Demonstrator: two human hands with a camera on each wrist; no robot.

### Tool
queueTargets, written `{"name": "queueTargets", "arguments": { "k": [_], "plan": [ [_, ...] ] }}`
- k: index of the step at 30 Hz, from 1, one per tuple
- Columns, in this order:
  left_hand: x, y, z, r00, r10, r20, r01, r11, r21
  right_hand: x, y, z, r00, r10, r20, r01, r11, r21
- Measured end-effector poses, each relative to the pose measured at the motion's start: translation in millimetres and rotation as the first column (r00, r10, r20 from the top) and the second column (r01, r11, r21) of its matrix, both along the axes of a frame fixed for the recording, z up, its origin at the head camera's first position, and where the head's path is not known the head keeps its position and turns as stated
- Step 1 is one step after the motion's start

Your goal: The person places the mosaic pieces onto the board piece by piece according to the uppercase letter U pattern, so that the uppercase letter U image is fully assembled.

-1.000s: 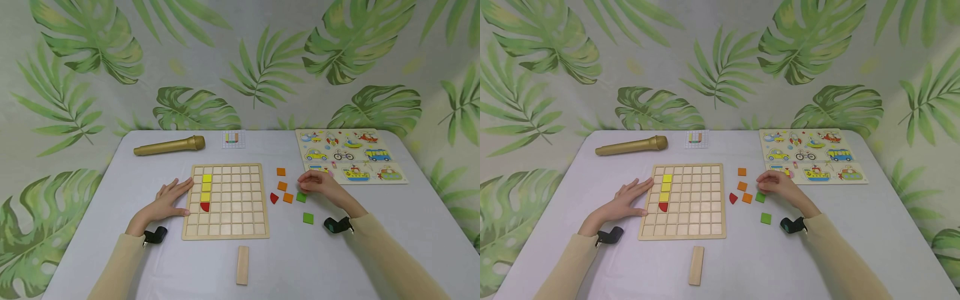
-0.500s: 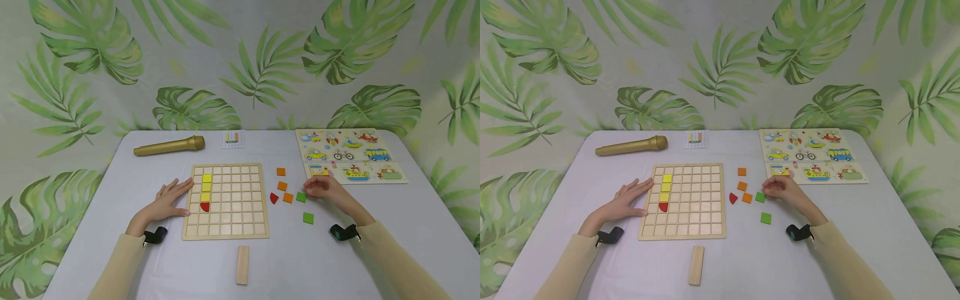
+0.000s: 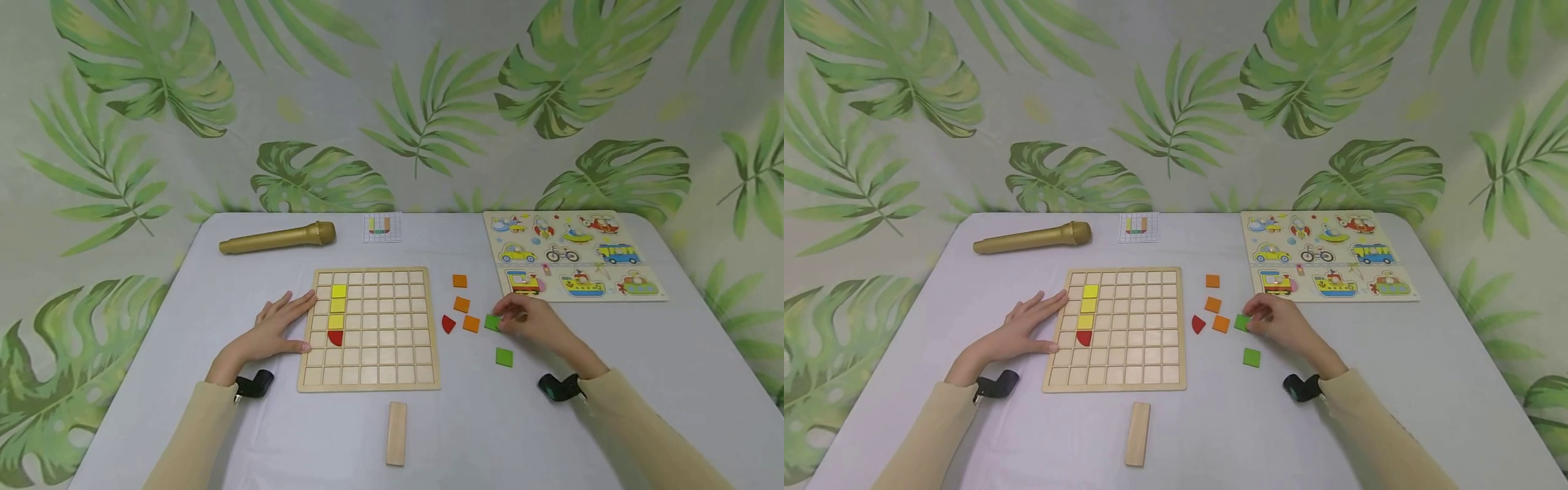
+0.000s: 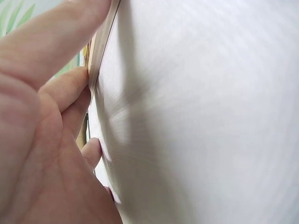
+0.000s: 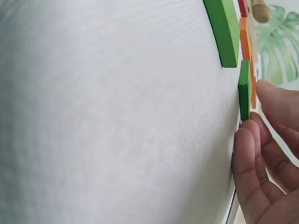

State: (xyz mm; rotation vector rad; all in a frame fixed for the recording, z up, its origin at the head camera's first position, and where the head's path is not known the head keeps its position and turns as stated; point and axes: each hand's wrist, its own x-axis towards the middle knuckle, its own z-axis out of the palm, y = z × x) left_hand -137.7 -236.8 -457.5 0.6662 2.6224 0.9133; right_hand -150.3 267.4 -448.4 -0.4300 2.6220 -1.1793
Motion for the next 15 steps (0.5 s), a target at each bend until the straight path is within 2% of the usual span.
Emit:
{"name": "queueTargets", "arguments": {
  "k": [5, 9, 11, 15],
  "plan": [
    [0.3, 0.3, 0.6, 1.0, 0.0, -0.001, 0.0, 1.0, 0.004, 0.3, -6.4, 0.4, 0.998, 0.029, -0.063, -0.026, 0.998, 0.053],
    [0.2, 0.5, 0.8, 1.0, 0.001, 0.001, -0.001, 1.0, 0.001, 1.1, -10.1, 3.5, 0.997, 0.029, -0.069, -0.025, 0.997, 0.071],
    [0.1, 0.2, 0.3, 1.0, 0.002, 0.003, -0.002, 1.0, -0.001, 0.7, -10.2, 4.4, 0.998, 0.025, -0.052, -0.021, 0.997, 0.068],
    [-0.7, -0.3, -1.0, 1.0, 0.001, 0.003, -0.001, 1.0, -0.003, -2.3, -8.0, 6.8, 0.999, 0.005, 0.038, -0.006, 1.0, 0.015]
  ]
}}
